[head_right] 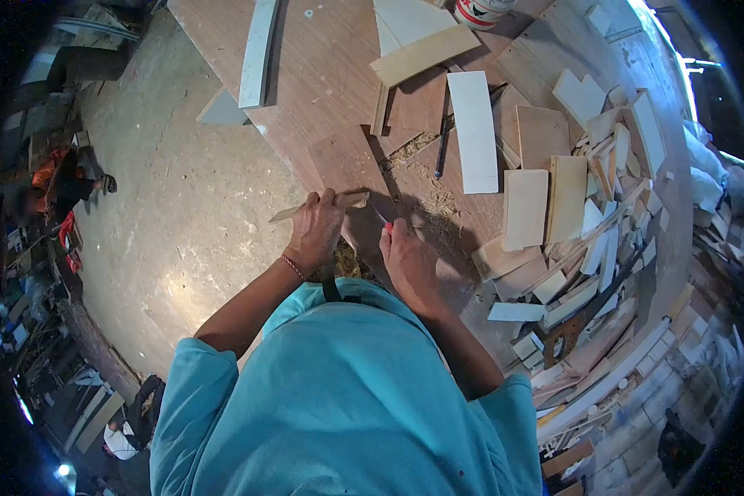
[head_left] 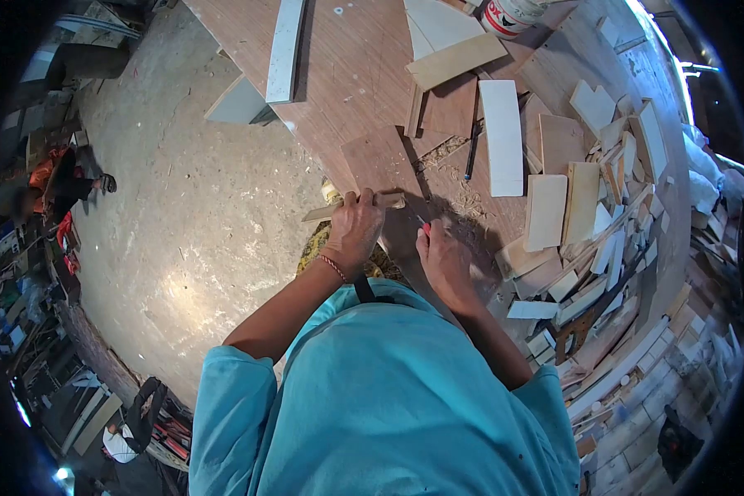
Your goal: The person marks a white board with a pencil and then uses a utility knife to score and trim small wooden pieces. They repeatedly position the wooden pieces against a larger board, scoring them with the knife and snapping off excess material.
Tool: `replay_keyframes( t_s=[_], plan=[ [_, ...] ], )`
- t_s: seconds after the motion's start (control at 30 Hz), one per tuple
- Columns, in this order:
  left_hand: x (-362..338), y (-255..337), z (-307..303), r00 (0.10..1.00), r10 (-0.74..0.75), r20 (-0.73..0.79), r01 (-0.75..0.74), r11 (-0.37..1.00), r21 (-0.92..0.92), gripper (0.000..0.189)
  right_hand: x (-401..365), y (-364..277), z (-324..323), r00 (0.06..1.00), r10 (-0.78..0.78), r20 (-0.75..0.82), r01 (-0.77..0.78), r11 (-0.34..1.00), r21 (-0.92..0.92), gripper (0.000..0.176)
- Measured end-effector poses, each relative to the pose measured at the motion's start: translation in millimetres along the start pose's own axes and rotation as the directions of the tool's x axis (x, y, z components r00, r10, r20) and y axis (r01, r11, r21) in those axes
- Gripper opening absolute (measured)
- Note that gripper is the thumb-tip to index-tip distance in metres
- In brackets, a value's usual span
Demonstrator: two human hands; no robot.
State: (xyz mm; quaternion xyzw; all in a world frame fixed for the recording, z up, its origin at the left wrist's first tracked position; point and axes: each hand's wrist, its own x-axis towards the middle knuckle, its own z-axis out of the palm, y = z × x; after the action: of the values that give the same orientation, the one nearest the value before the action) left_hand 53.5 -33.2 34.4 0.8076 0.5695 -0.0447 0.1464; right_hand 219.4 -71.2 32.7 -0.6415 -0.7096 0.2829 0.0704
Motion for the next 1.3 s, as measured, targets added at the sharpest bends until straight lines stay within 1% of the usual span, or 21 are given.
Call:
replay_keyframes(
  t_s=[0.07, 0.17, 0.23, 0.27, 0.33, 0.47, 0.53, 0.63, 0.67, 0.73, 0.87, 0.93, 1.07, 1.13, 1.23, 1.3],
  plan=[
    [0.0, 1.6, 2.7, 1.0, 0.009, 0.01, -0.009, 1.0, 0.012, 0.019, -2.6, 0.4, -1.3, 1.0, 0.011, -0.004, -0.011, 1.0, -0.022, 0.02],
    [-0.3, -0.5, 7.6, 1.0, -0.006, -0.016, 0.006, 1.0, -0.022, 0.019, 1.6, -2.4, 1.4, 0.998, 0.047, 0.052, -0.044, 0.997, -0.067, 0.02],
    [-0.3, 0.2, 7.9, 0.999, 0.014, -0.041, -0.014, 1.0, -0.003, 0.02, 1.7, -2.5, 5.8, 0.991, 0.114, 0.069, -0.106, 0.989, -0.107, 0.02],
    [0.9, 0.9, 6.7, 0.999, 0.016, -0.04, -0.017, 1.0, -0.008, 0.02, 2.2, -1.1, 8.4, 0.991, 0.118, 0.07, -0.11, 0.988, -0.111, 0.02],
    [0.8, 1.6, 3.3, 1.0, 0.011, -0.009, -0.012, 0.999, -0.033, 0.021, 1.0, 0.8, 13.5, 0.997, 0.071, -0.007, -0.072, 0.992, -0.107, 0.02],
    [2.4, 0.9, 3.7, 1.0, 0.027, -0.005, -0.027, 0.999, -0.018, 0.021, 4.3, 3.4, 16.1, 0.997, 0.083, -0.01, -0.083, 0.991, -0.105, 0.02],
    [1.6, 2.2, 2.0, 0.999, 0.048, -0.016, -0.049, 0.999, -0.011, 0.021, 4.1, 8.0, 20.6, 0.999, 0.029, -0.045, -0.035, 0.991, -0.127, 0.02],
    [1.9, 3.6, 2.0, 1.0, 0.029, 0.0, -0.029, 1.0, -0.011, 0.021, 6.6, 5.6, 17.0, 0.999, 0.037, -0.036, -0.043, 0.985, -0.168, 0.02],
    [2.4, 3.8, 1.8, 0.999, 0.033, -0.003, -0.033, 0.999, -0.007, 0.021, 8.6, 4.6, 16.7, 0.998, 0.038, -0.042, -0.044, 0.985, -0.167, 0.02],
    [2.2, 5.5, 1.6, 0.999, 0.029, 0.012, -0.029, 1.0, 0.006, 0.021, 9.5, 3.4, 15.2, 0.99, 0.133, 0.05, -0.128, 0.988, -0.087, 0.02],
    [2.0, 6.0, 2.3, 0.999, 0.02, -0.035, -0.019, 1.0, 0.02, 0.021, 7.4, 3.5, 9.7, 0.995, 0.092, 0.033, -0.092, 0.995, -0.026, 0.02],
    [2.0, 3.5, 1.3, 1.0, -0.011, 0.016, 0.01, 1.0, 0.011, 0.021, 8.2, -0.7, 2.3, 0.997, 0.061, 0.05, -0.062, 0.998, 0.021, 0.019],
    [-0.5, 0.8, 5.2, 1.0, 0.007, -0.003, -0.007, 1.0, 0.011, 0.022, 4.9, 0.4, 15.5, 0.996, 0.082, 0.036, -0.081, 0.997, -0.02, 0.018],
    [0.1, -0.3, 5.0, 0.998, 0.036, -0.046, -0.038, 0.998, -0.055, 0.022, 7.0, -0.6, 19.7, 0.99, 0.136, 0.027, -0.133, 0.987, -0.092, 0.018],
    [0.8, 3.6, 6.0, 1.0, 0.021, 0.0, -0.02, 0.999, -0.047, 0.02, 10.5, 2.9, 23.8, 0.989, 0.141, 0.032, -0.138, 0.986, -0.094, 0.019],
    [0.8, 6.0, 3.4, 1.0, 0.015, 0.001, -0.015, 0.999, -0.049, 0.02, 10.2, 4.0, 27.0, 0.988, 0.153, 0.034, -0.149, 0.985, -0.084, 0.019]
  ],
)
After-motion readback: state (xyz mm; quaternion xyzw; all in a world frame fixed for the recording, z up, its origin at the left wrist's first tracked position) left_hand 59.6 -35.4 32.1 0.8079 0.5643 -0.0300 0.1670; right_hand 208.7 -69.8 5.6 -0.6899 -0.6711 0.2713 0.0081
